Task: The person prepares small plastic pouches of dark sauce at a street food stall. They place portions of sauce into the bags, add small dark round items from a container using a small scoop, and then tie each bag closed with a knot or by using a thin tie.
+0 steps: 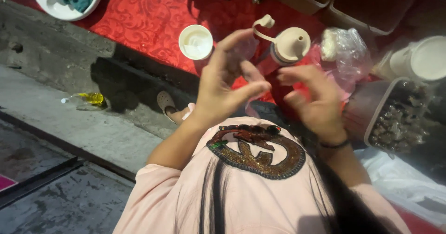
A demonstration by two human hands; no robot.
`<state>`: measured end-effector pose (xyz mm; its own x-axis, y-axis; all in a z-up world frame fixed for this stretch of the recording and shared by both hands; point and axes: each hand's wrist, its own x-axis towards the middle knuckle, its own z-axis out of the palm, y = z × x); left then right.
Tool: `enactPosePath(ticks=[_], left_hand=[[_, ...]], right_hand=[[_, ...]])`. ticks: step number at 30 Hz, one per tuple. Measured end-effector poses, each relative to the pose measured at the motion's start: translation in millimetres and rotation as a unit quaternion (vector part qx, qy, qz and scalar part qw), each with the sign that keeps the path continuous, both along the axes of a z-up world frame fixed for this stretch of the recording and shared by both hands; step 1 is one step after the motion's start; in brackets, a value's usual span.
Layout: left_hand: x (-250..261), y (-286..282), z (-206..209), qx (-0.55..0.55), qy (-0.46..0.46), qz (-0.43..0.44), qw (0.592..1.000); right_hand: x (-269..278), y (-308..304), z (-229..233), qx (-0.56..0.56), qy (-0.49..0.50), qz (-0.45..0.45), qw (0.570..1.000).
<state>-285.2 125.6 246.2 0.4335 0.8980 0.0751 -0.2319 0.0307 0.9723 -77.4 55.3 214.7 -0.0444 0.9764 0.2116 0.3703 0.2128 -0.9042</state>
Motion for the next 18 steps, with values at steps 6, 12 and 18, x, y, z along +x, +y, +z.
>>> enactPosePath(ticks=[6,12,18], left_hand=[[11,0,-21,0.142,0.12,-0.14,0.973],[14,18,-21,0.292,0.167,-0.129,0.933],[24,12,-31,0.26,0.17,-0.086,0.947]], right_hand=[[1,15,43,-0.036,-0.074,0.051,0.995],[-9,11,-1,0.085,0.073,-0.049,0.993],[-17,12,-25,0.149,-0.019,-0.139,0.979]])
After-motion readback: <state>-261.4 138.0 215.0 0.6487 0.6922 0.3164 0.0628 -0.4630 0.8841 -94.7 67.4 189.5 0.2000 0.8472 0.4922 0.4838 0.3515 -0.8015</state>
